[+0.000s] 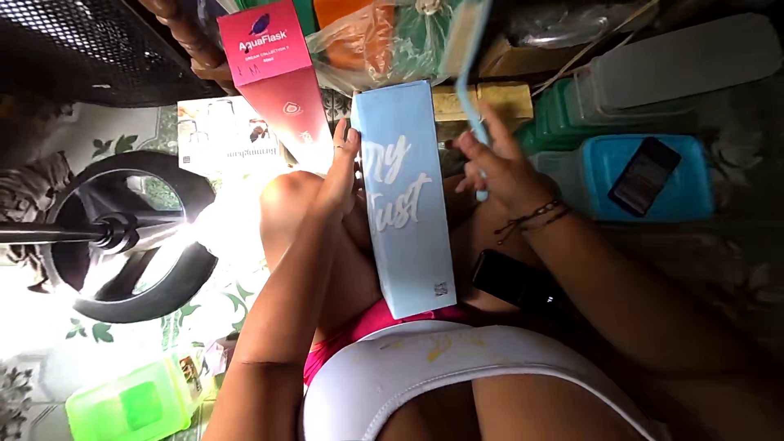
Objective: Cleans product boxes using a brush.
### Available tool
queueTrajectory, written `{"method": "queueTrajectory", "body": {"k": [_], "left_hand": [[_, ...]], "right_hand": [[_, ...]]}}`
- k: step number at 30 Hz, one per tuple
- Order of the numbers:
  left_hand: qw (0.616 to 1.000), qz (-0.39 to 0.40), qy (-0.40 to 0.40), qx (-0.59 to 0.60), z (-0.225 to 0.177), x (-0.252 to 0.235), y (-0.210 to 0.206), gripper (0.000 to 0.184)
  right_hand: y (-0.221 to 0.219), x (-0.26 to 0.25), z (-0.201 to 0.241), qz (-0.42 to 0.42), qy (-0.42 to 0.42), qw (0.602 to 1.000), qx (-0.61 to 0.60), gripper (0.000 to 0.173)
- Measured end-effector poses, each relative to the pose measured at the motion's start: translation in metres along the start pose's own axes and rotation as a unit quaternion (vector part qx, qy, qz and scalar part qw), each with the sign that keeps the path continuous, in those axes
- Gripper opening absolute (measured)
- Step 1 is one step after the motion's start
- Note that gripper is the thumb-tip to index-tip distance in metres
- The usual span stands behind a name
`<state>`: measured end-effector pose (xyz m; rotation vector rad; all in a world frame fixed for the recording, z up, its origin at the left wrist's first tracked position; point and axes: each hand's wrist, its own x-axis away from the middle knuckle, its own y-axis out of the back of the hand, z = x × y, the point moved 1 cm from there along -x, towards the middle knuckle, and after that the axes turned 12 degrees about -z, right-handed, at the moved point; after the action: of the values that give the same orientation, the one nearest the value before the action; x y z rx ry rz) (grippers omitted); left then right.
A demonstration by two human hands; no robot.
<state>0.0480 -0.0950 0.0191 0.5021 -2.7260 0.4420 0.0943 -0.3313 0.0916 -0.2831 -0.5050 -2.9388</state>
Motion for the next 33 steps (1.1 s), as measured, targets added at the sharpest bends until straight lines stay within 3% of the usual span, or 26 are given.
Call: {"method": "queueTrajectory", "body": {"k": [2,4,6,8,11,14,17,21,24,26,28,31,33], "left_hand": [[1.000,-0.014,0.015,0.021,0.002,-0.002,0.006,0.072],[0.998,-0.008,0.008,0.064,-0.003,0.004,0.004,0.049],[0.997,-0.002,-0.007,0.082,-0.008,0.011,0.000,0.047],[0.995,-0.010,0.019,0.096,-0.012,0.015,-0.003,0.054],[0.985,0.052,0.047,0.156,-0.009,0.008,-0.001,0.056],[0.990,0.034,0.027,0.132,-0.012,0.009,-0.010,0.045],[0.993,0.031,-0.006,0.114,-0.009,0.001,-0.015,0.043],[0.992,0.056,-0.025,0.112,0.022,-0.034,-0.008,0.072],[0.994,0.067,0.005,0.085,0.019,-0.032,-0.009,0.070],[0.997,0.035,0.048,0.058,0.010,-0.025,-0.013,0.063],[0.996,0.050,0.025,0.076,0.021,-0.037,-0.011,0.071],[0.995,0.074,0.021,0.071,0.020,-0.037,-0.011,0.075],[0.997,0.060,0.046,0.034,0.006,-0.023,-0.014,0.062]], "right_hand": [[-0.021,0.008,-0.010,0.011,-0.050,0.998,-0.043,0.071],[-0.031,0.004,-0.014,0.013,-0.067,0.995,-0.078,0.061],[-0.037,0.001,-0.015,-0.003,-0.050,0.995,-0.081,0.058],[-0.041,-0.006,-0.015,-0.006,-0.017,0.997,-0.070,0.064],[-0.041,-0.020,-0.018,-0.037,0.085,0.995,-0.042,0.066],[-0.022,-0.032,-0.003,-0.057,0.191,0.980,0.020,0.053],[0.014,-0.040,0.026,-0.044,0.340,0.930,0.130,0.044],[0.053,-0.024,0.064,0.085,0.461,0.794,0.386,0.041],[0.068,0.001,0.061,0.236,0.441,0.743,0.444,0.046],[0.070,0.031,0.054,0.337,0.439,0.728,0.405,0.040],[0.072,0.051,0.041,0.415,0.431,0.711,0.370,0.040],[0.066,0.033,0.047,0.345,0.437,0.728,0.400,0.034],[0.053,0.014,0.073,0.263,0.335,0.739,0.521,0.036]]}}
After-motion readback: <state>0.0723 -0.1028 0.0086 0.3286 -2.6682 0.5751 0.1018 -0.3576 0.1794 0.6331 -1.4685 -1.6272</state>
